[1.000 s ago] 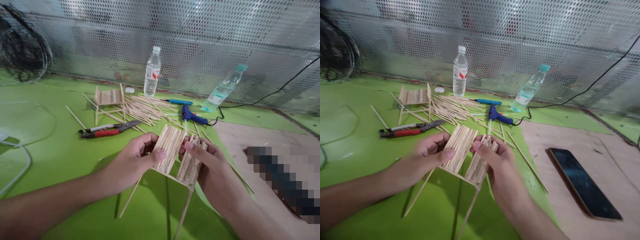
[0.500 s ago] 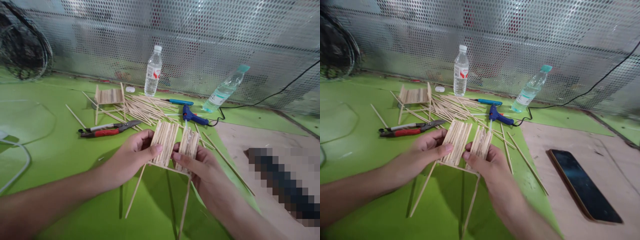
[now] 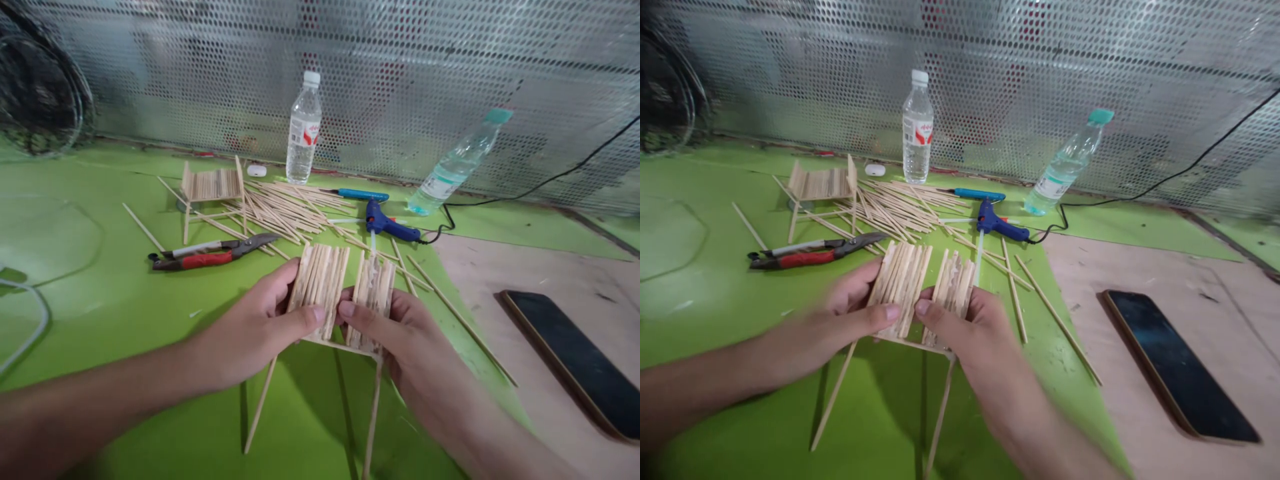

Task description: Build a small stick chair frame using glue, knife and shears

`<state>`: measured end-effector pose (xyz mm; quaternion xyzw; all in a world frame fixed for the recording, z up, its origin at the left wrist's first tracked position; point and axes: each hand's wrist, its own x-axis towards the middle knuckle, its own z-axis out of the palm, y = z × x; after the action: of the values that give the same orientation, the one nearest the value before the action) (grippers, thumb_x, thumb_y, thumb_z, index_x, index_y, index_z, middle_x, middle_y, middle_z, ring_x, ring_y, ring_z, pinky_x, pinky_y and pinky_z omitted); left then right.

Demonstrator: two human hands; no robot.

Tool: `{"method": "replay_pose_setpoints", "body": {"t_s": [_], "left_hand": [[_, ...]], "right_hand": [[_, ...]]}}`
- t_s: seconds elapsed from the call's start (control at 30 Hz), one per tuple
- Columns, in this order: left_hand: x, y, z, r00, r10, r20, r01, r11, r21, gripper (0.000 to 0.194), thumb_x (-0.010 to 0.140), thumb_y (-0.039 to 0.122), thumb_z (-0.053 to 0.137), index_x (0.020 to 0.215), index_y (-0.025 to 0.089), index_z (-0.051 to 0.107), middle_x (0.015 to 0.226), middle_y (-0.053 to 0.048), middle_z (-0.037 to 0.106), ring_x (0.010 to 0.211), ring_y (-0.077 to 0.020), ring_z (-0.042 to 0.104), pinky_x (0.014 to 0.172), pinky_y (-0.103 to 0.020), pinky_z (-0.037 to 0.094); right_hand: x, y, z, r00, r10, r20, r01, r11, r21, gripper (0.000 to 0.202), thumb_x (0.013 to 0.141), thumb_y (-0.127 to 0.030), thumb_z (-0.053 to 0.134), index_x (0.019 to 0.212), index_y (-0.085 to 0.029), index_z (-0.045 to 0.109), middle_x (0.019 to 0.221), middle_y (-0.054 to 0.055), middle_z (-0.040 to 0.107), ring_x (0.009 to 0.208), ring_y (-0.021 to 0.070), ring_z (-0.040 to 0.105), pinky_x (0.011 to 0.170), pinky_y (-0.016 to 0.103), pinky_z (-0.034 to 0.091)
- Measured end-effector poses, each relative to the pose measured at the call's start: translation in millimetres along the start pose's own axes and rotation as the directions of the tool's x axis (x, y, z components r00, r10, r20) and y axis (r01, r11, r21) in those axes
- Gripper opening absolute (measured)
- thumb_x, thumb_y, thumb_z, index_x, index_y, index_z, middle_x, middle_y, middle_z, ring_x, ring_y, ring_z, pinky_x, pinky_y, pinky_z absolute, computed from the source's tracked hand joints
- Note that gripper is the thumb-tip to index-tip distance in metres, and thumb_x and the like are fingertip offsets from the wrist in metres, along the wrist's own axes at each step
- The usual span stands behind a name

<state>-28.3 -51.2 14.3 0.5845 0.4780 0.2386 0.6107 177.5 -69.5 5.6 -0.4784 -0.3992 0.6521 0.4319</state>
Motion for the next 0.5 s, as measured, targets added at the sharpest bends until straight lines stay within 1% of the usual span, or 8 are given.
{"method": "replay_pose_setpoints", "body": {"t_s": [0.1,0.2,0.27,0.37,0.5], "left_hand": [[-2.5,4.8,1.8,0.997,-0.01,-0.072,0.011,1.0,0.004,0.063,0.093,0.039,0.069,0.153,0.031,0.052,0.117,-0.009,0.072,0.104,-0.0321,0.068,0.084,-0.046,0.055],[-3.7,7.9,3.3,0.998,-0.002,-0.059,0.002,1.0,-0.004,0.062,0.092,0.036,0.07,0.152,0.031,0.052,0.117,-0.008,0.072,0.104,-0.031,0.068,0.087,-0.046,0.055],[-4.3,8.1,4.4,0.998,0.021,-0.053,-0.02,1.0,0.006,0.06,0.093,0.037,0.069,0.15,0.03,0.054,0.108,-0.007,0.073,0.103,-0.0306,0.068,0.087,-0.047,0.055],[-4.5,3.9,5.8,0.992,0.062,-0.111,-0.061,0.998,0.016,0.057,0.093,0.042,0.068,0.147,0.027,0.058,0.095,-0.006,0.072,0.102,-0.0323,0.067,0.086,-0.048,0.054],[-2.7,-5.6,6.1,0.987,0.112,-0.118,-0.115,0.993,-0.019,0.059,0.091,0.044,0.07,0.146,0.025,0.058,0.103,-0.009,0.073,0.103,-0.0328,0.067,0.083,-0.046,0.055]], "right_hand": [[1.1,1.1,-1.9,1.0,0.012,0.014,-0.012,1.0,-0.021,0.018,0.086,-0.028,0.082,0.104,-0.029,0.084,0.093,-0.001,0.082,0.075,0.0139,0.07,0.079,0.028,0.054],[1.0,2.6,-5.4,0.998,0.032,0.045,-0.03,0.998,-0.051,0.019,0.089,-0.029,0.079,0.108,-0.028,0.083,0.096,0.0,0.082,0.078,0.0143,0.071,0.078,0.028,0.055],[0.7,2.7,-6.6,0.998,0.032,0.053,-0.029,0.998,-0.061,0.02,0.09,-0.029,0.078,0.11,-0.028,0.082,0.099,0.0,0.082,0.08,0.0147,0.072,0.079,0.028,0.055],[0.6,1.9,-5.7,0.998,0.026,0.052,-0.022,0.997,-0.068,0.021,0.089,-0.029,0.08,0.11,-0.028,0.082,0.1,0.001,0.082,0.087,0.0172,0.075,0.082,0.029,0.056],[1.4,1.7,-4.5,0.998,0.024,0.059,-0.02,0.998,-0.067,0.022,0.089,-0.031,0.08,0.111,-0.028,0.082,0.103,0.002,0.082,0.091,0.0199,0.076,0.087,0.033,0.057]]}}
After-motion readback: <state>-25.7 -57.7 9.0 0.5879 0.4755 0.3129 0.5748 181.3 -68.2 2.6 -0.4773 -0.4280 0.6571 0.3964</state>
